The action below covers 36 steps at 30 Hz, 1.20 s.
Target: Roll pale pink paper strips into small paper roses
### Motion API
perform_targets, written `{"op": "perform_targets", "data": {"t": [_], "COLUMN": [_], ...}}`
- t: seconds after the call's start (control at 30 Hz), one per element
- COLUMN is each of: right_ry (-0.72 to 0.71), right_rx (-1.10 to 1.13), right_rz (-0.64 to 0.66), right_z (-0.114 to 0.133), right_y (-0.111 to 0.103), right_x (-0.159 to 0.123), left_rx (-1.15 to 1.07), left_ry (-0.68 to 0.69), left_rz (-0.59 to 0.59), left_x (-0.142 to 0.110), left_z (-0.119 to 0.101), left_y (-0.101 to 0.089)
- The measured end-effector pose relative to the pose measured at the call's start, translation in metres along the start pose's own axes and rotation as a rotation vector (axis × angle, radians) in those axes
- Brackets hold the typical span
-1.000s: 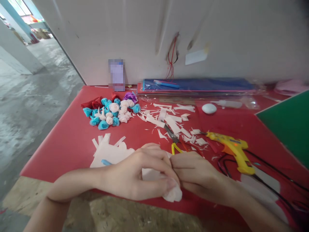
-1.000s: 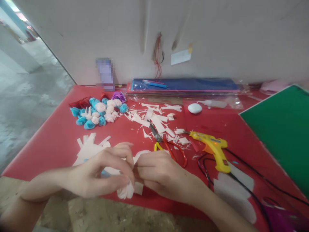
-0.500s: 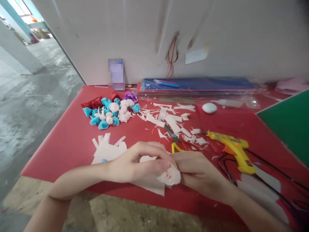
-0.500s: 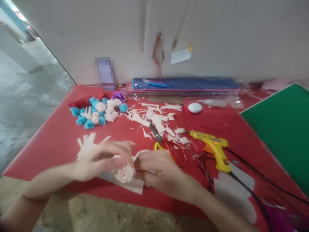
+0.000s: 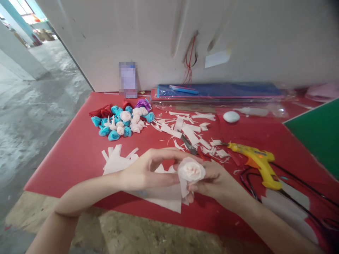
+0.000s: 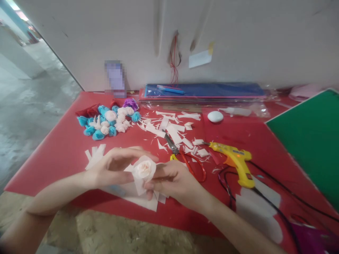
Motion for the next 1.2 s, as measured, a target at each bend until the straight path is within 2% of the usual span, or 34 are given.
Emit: {"op": "perform_targets", "data": {"t": [0.13,0.27,0.43,0.57,0.77,0.9,1.0,1.1,1.2], "right_ry": [-0.005,0.016,0.089,0.173,0.238,0.299,0.331,0.351,0.342], "right_rx": [0.094,0.181,0.283,0.372,0.438,0.518,0.463,0.427,0.357], "right_rz": [0.040,0.069,0.118,0.140,0.191,0.268,0.241,0.219,0.222], "right_z": [-0.003,-0.006,-0.009,-0.011,-0.009,-0.010,-0.013,-0.014,-0.013], "right_y": [0.002,0.006,0.010,0.014,0.022,0.028,0.027,0.025,0.024], "right_x": [-0.001,-0.001,-0.002,-0.003,-0.002,-0.003,-0.003,-0.003,-0.004], "left_rx": [-0.022,-0.067,-0.097,-0.059,0.098,0.342,0.467,0.494,0.472], "left_ry": [0.019,-0.043,-0.097,-0.076,0.047,0.221,0.257,0.274,0.323], "left_rz": [-0.004,0.043,0.071,0.102,0.227,0.294,0.327,0.362,0.349], "left_x": [0.001,0.000,-0.001,-0.002,-0.003,-0.002,-0.002,-0.002,-0.003], "left_z": [0.003,0.005,0.005,0.004,-0.003,-0.010,-0.011,-0.010,-0.010], "left_y": [0.000,0.002,0.004,0.004,0.002,0.003,0.004,0.004,0.003]}}
Point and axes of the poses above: each hand's wrist, its own x-axis towards the middle knuckle, its own y-axis out of the palm, z = x × y, the point moved 4 cm from there along x, towards the middle knuckle, and after that the axes turned 7 degrees about x, right-handed, at the moved point
